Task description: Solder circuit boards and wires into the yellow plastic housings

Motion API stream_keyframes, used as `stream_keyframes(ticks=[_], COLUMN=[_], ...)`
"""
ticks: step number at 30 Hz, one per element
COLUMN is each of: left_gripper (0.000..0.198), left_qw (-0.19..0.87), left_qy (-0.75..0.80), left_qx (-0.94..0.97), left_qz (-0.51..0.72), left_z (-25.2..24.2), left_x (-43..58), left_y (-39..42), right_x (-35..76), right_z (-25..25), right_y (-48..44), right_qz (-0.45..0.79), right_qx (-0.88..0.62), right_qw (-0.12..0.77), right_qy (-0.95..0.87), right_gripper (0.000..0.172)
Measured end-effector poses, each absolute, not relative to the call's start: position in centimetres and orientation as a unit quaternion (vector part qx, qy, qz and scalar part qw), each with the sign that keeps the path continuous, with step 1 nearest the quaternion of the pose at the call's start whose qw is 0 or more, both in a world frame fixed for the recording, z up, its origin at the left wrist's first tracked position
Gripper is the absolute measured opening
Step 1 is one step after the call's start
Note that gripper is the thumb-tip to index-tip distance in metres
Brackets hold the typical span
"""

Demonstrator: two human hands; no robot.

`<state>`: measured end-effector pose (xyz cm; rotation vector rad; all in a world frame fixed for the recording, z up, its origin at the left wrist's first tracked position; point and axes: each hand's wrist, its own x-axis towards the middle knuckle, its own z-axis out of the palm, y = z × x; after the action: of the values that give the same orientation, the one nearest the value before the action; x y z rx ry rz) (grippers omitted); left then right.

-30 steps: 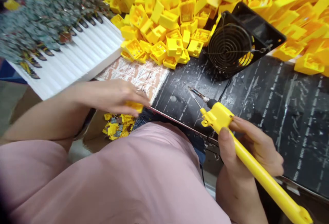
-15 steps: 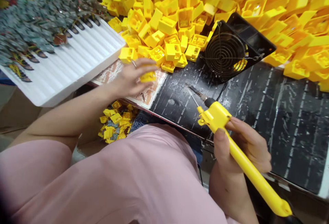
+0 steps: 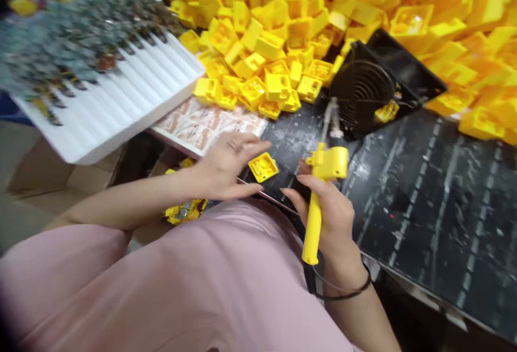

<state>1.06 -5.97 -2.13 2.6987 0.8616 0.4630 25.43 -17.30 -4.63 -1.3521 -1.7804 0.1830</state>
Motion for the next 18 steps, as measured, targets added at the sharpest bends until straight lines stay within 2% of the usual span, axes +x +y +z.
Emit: stream_keyframes(ticks=[2,4,6,9,11,13,15,18], left_gripper=[0.068,0.064,0.065,0.059,0.051,0.048,0.063,0.091], left_qw=[0.123,0.139,0.140,0.098,0.055,-0.020,-0.112,-0.182], left_qy=[0.294,0.276,0.259,0.264,0.322,0.442,0.581,0.703], left_qx=[0.941,0.947,0.950,0.949,0.934,0.888,0.802,0.687], left_qz=[0.113,0.093,0.107,0.144,0.147,0.124,0.076,-0.004], left_z=[-2.8,-3.2,-3.2,-2.2,-0.9,0.9,2.8,4.7], left_x=[2.4,3.5,3.4,0.1,-4.4,-10.3,-16.5,-24.1], left_y=[-7.4,-7.9,-7.6,-5.9,-3.7,-0.9,1.5,3.7], right_x=[25.2,25.2,25.0,24.7,24.6,24.7,24.9,25.1], right_z=[-5.1,-5.6,-6.1,-6.7,-7.1,-7.4,-7.5,-7.6], right_y=[-16.7,-16.0,-15.1,-14.0,-13.6,-13.5,-13.6,-13.5], right_qz=[0.086,0.092,0.086,0.050,0.018,0.000,0.003,-0.011], right_qx=[-0.528,-0.500,-0.472,-0.447,-0.447,-0.461,-0.480,-0.485], right_qw=[0.433,0.426,0.407,0.373,0.369,0.376,0.374,0.372], right_qy=[-0.725,-0.748,-0.777,-0.812,-0.814,-0.804,-0.794,-0.792], right_gripper=[0.057,0.063,0.062,0.051,0.044,0.046,0.054,0.068])
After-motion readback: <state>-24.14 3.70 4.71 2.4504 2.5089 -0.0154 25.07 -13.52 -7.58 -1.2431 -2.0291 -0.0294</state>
